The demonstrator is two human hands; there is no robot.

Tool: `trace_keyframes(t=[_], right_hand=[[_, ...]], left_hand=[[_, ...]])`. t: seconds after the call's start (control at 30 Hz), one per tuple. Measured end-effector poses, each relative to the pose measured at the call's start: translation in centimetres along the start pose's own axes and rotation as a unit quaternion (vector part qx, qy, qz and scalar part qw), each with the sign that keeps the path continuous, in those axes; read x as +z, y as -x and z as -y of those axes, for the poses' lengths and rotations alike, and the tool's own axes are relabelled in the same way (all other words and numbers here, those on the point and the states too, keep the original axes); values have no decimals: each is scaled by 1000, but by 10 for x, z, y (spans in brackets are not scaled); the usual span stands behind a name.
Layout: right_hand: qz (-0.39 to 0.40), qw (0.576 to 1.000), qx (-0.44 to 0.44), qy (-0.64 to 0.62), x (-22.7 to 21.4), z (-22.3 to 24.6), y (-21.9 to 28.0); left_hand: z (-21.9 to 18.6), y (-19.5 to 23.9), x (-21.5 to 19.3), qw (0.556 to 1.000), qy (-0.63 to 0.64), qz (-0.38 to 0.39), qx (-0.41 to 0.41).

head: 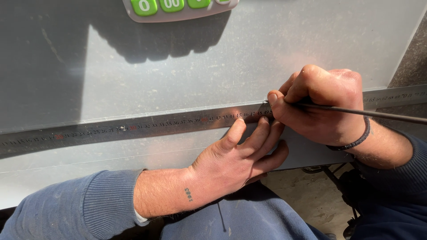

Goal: Measure and mark points on a plastic insulation sheet using a ruler and a metal scribe, and perform calculations on a calculator.

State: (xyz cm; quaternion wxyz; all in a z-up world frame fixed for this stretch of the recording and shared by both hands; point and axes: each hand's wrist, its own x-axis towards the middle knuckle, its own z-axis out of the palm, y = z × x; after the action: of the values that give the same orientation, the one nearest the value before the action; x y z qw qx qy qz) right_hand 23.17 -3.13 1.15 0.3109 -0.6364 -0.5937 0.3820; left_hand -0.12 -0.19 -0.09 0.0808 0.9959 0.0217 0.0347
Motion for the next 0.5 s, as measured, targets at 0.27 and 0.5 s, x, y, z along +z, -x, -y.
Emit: trace_keyframes(t=[0.27,0.5], right_hand=[[-3,1000,0,1,1,1,-1],[-9,1000,2,15,3,0,0]], left_hand=[[3,-2,-2,1000,-1,0,1],[4,-1,-3,1000,0,-5,-2]])
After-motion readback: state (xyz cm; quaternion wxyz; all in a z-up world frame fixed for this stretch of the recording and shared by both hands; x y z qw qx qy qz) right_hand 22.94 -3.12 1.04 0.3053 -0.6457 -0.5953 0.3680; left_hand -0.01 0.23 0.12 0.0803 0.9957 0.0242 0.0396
